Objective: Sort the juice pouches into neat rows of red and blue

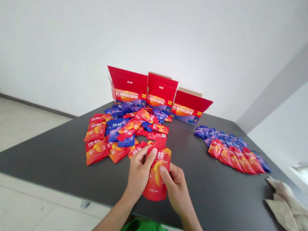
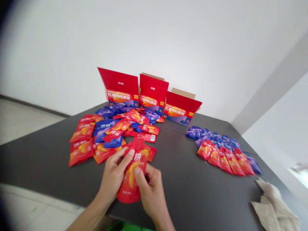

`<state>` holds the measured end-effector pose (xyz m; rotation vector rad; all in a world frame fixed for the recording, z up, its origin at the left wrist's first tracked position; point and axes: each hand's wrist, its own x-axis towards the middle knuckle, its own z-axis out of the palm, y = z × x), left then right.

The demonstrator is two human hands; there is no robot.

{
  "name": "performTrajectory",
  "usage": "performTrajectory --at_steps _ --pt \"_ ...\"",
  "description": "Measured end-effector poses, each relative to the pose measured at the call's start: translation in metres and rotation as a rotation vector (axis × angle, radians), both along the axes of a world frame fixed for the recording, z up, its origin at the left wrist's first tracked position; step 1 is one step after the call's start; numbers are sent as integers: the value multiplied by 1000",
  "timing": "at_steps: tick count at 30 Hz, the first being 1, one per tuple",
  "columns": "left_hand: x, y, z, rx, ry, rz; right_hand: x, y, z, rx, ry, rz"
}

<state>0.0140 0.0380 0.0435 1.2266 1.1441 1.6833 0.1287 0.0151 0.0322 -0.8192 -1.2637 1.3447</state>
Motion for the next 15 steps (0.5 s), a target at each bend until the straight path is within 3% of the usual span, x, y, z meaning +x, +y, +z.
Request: performTrajectory --at_steps 6,9,15 --pt "3 3 -3 -29 -59 28 16 -6 4 26 -139 140" --pt "8 4 -4 -72 -140 -36 21 -7 3 39 -177 178" --pt "12 -6 -9 -126 15 -201 20 -12 -14 48 -150 -50"
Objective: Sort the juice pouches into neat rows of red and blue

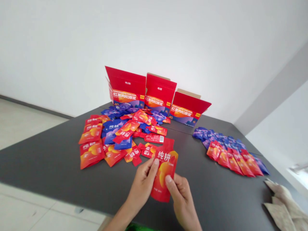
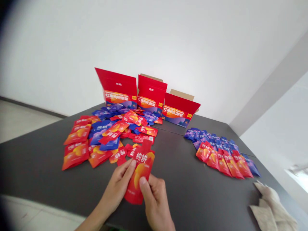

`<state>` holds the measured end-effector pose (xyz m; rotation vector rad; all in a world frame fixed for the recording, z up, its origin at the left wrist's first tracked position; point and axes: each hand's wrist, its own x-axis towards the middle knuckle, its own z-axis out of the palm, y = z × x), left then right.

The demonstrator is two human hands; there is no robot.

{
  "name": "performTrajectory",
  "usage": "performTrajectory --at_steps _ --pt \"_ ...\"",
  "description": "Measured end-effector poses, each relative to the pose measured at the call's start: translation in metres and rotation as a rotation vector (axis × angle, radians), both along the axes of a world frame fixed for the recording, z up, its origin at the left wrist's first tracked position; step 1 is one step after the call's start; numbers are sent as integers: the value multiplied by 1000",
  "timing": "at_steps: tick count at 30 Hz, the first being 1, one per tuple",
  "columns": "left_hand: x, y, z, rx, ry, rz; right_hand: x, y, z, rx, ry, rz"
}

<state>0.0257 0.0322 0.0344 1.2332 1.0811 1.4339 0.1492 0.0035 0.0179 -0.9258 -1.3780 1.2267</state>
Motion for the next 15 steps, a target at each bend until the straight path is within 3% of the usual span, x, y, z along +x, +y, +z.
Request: performTrajectory --at_steps 7,11,15 --pt "-4 -5 -5 129 206 166 -9 -5 -10 87 -82 -194" --pt "-1 -5 -7 164 278 154 -5 -4 -20 111 -55 -388" --pt "4 -5 -5 201 339 127 3 -3 -25 92 -80 -380"
